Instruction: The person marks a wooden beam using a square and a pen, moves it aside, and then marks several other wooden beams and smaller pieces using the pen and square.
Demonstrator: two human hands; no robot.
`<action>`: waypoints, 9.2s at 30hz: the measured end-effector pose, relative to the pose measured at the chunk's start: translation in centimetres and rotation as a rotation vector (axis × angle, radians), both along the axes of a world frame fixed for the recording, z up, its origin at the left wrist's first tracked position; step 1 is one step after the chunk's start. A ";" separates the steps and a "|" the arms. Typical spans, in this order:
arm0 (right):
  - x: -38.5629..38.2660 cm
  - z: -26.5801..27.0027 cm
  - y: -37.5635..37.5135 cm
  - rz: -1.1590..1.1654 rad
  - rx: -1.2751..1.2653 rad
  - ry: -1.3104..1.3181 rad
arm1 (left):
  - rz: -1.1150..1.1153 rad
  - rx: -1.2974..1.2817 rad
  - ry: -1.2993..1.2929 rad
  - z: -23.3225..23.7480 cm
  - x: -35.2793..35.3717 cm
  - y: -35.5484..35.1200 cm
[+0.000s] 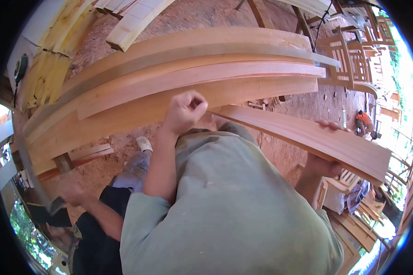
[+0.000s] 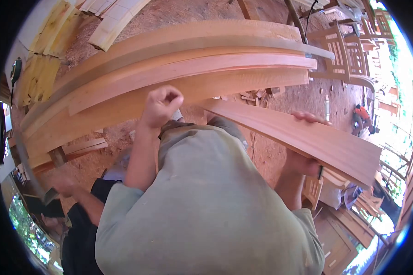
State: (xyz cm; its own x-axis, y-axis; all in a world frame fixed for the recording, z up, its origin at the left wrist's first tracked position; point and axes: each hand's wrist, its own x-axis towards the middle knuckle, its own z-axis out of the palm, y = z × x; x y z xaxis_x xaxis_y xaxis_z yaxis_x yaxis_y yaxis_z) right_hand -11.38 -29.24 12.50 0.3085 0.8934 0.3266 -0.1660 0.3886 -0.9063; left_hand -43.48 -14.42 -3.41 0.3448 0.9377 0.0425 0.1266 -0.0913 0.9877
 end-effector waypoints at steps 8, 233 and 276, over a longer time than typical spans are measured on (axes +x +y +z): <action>3.6 7.0 0.0 0.325 0.234 0.219 | -0.021 0.151 0.781 -10.5 -0.5 -9.1; 38.9 -19.5 11.9 -0.324 -1.143 -0.167 | 1.739 -0.112 -0.171 -17.3 -27.3 0.0; 28.0 6.1 7.6 1.286 -0.198 0.071 | 1.115 0.375 -0.911 9.0 16.4 -6.7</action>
State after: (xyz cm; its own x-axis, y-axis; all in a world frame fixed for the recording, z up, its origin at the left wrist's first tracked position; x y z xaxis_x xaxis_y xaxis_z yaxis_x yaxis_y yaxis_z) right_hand 16.65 -21.60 18.58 -0.7877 0.5910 0.1742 -0.3667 -0.2225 -0.9033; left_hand -27.10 -21.14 5.61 -0.8030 0.5803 0.1360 -0.3325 -0.6256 0.7057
